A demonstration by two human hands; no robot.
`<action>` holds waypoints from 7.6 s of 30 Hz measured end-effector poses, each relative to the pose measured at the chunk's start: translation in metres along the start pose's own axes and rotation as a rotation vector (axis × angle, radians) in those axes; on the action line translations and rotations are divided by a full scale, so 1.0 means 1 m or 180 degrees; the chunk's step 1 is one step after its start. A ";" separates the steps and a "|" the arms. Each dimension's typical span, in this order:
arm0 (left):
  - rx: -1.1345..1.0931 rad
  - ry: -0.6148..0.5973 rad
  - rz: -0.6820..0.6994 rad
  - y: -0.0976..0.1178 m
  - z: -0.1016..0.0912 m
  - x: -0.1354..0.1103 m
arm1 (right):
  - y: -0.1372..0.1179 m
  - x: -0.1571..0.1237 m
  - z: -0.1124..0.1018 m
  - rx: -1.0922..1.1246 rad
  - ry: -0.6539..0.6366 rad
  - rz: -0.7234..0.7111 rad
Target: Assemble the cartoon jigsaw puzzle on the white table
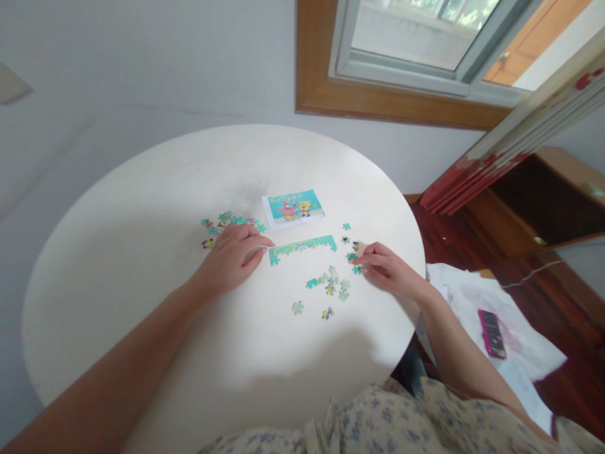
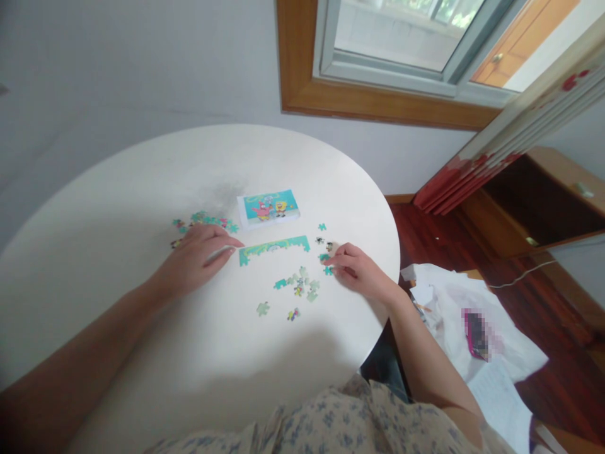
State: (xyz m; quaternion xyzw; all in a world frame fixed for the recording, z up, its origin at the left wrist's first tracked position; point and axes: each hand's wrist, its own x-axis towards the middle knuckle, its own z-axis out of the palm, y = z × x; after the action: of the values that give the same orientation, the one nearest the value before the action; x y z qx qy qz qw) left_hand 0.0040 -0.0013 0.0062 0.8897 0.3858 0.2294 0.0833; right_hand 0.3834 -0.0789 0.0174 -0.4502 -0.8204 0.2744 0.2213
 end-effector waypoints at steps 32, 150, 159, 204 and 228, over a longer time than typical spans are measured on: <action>0.0070 0.0005 0.0107 0.000 0.000 0.000 | -0.012 0.005 0.012 -0.0322 0.0146 0.0142; 0.0067 -0.0083 0.0046 -0.001 -0.001 -0.001 | -0.006 0.056 0.015 -0.0882 0.0285 0.0375; 0.0118 -0.0137 0.0003 -0.002 0.001 -0.002 | -0.006 0.052 0.012 -0.0972 0.0311 0.0437; 0.0036 -0.0166 -0.0032 -0.002 0.000 -0.002 | -0.020 0.046 0.009 -0.1486 0.0079 -0.0058; 0.0093 -0.0261 -0.0052 -0.002 0.000 -0.002 | -0.013 0.047 0.012 -0.1501 0.0129 -0.0057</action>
State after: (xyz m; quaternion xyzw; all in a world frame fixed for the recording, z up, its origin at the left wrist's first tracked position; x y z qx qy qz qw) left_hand 0.0018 -0.0014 0.0048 0.8963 0.3927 0.1863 0.0880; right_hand 0.3445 -0.0478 0.0224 -0.4876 -0.8611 0.0640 0.1289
